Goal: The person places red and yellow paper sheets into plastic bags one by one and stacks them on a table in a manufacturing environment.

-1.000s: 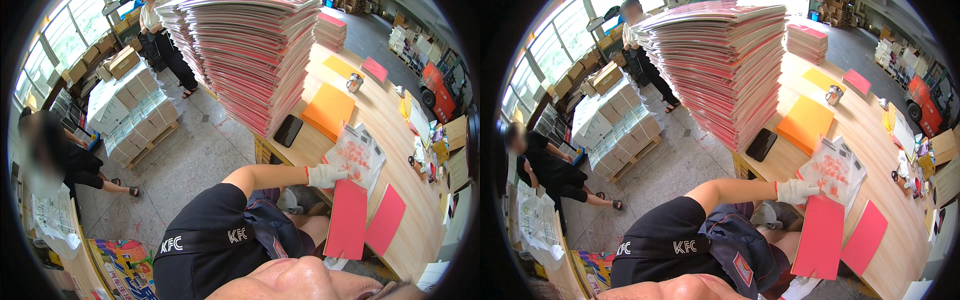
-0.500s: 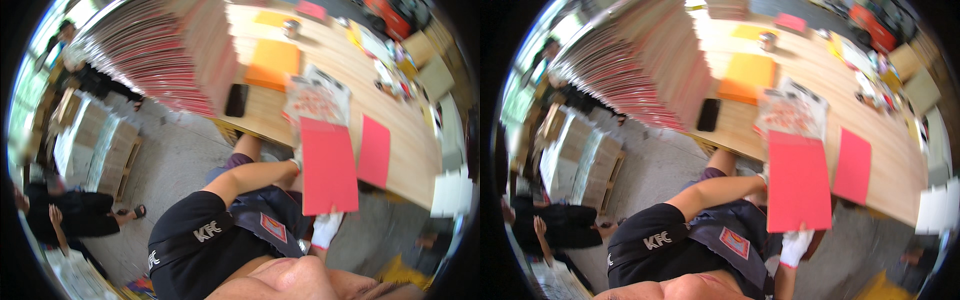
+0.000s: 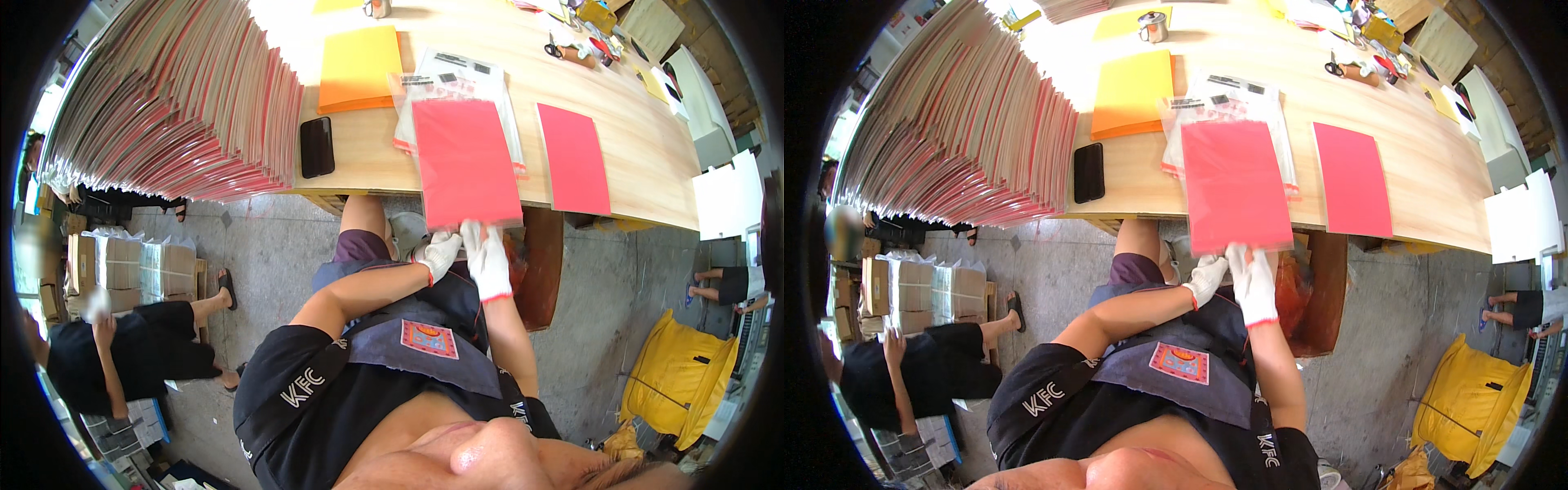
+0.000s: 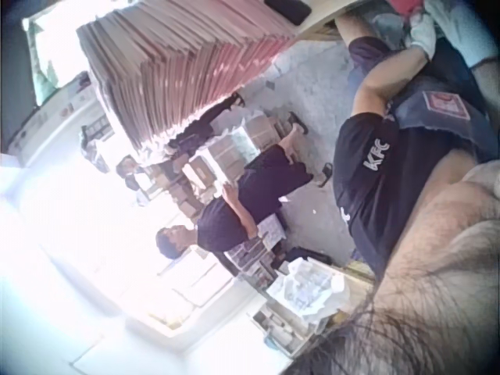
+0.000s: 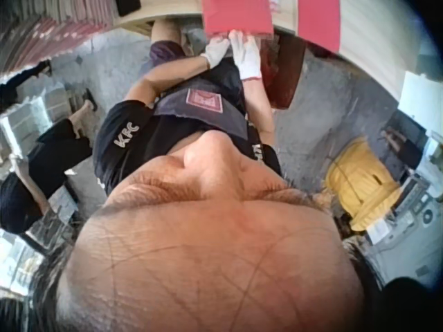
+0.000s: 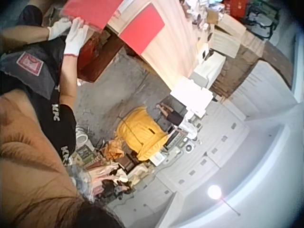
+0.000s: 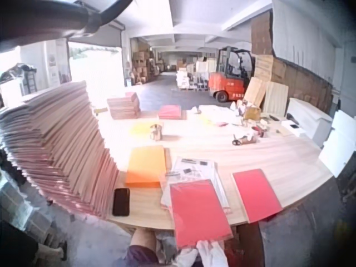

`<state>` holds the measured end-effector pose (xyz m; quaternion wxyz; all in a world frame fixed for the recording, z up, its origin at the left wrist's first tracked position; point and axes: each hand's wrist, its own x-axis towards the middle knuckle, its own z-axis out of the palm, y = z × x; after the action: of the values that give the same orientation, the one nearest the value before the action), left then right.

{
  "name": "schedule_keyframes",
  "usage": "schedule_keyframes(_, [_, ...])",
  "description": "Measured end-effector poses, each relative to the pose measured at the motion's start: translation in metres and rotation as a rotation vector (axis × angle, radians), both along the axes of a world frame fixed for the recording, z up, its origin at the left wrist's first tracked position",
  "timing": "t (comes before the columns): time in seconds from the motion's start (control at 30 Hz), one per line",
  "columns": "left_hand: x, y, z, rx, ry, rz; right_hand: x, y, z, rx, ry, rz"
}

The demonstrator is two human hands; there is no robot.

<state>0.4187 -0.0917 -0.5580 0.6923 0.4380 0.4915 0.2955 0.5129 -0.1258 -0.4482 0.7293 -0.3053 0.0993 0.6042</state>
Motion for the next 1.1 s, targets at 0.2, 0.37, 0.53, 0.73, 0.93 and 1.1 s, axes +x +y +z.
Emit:
schedule_keyframes(0.2, [-0.03, 0.026, 0.049, -0.455, -0.401, -0.172, 0.012, 0.002, 0.003, 0.016, -0.254, 0.334])
schedule_keyframes(0.37, [-0.086, 0.035, 0.078, -0.268, -0.205, 0.024, 0.008, 0.002, 0.035, -0.069, -1.092, 0.689])
schedule_keyframes(0.53, [-0.111, 0.06, 0.07, -0.016, 0.031, -0.079, -0.025, 0.033, 0.027, 0.127, -1.985, 0.645])
schedule_keyframes(0.73, [-0.112, 0.07, 0.078, -0.113, 0.015, -0.114, -0.034, 0.056, 0.015, 0.229, -2.512, 0.727])
schedule_keyframes(0.93, [-0.124, 0.063, 0.069, -0.119, -0.013, 0.043, 0.053, 0.014, 0.04, -0.07, -0.92, 0.293])
schedule_keyframes(1.1, [-0.141, 0.068, 0.084, 0.457, 0.286, -0.259, 0.212, -0.143, -0.103, -0.241, -1.233, 0.683])
